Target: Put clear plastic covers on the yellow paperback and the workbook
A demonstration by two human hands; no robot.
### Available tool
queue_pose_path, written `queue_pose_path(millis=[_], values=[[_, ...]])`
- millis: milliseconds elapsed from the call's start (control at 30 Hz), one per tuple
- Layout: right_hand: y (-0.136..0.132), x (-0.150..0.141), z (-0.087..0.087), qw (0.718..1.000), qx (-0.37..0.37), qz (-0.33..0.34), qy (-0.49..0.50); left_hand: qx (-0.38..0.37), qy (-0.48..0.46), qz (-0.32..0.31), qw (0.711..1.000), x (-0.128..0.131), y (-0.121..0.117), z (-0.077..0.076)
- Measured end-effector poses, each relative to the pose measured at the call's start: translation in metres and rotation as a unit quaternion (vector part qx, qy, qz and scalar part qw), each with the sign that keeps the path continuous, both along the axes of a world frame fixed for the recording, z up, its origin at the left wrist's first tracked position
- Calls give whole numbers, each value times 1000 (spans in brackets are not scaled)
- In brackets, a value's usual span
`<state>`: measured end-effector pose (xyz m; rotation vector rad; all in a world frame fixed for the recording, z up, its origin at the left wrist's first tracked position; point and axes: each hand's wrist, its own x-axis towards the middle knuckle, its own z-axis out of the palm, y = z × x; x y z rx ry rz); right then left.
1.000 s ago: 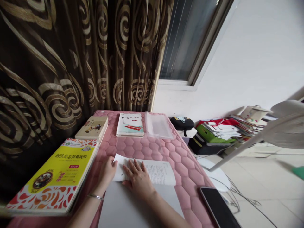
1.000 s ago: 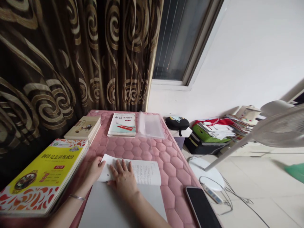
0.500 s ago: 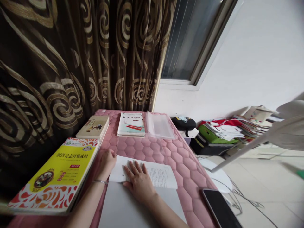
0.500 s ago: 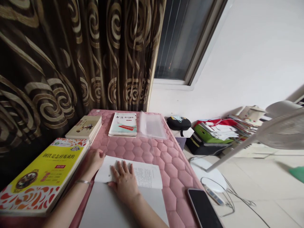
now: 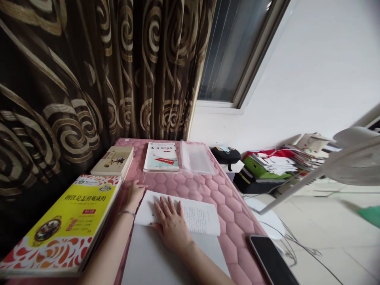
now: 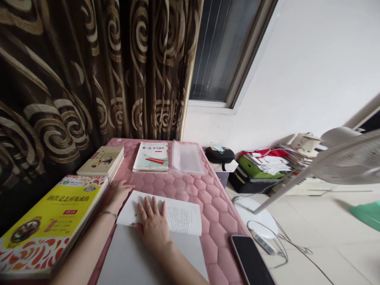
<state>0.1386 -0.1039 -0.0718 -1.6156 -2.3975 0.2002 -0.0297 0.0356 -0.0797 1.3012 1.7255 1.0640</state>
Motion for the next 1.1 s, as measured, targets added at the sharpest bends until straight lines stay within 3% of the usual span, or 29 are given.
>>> queue_pose_path(millis=[133,300,667,767,967,1100], values=[[7,-1,4,1000,-6,11,2,-11,-92,0,996,1,-8,2],[7,-3,4,1000,-8,16,-4,-22,-133,-21,991,-2,-23,3],[-5,-12,1,999,-26,12,14,2,-23,18,1000,-17,-53,-8],[-4,-15,3,999,-34,16,5,16,-9,-4,1000,-18,-57,-8],[0,-24,16,998,-48,33,-21,-5,-123,-45,991,-18,-63,-3],[2,-31,10,999,-32,41,-4,-35,-204,-47,977,-20,-64,-4]])
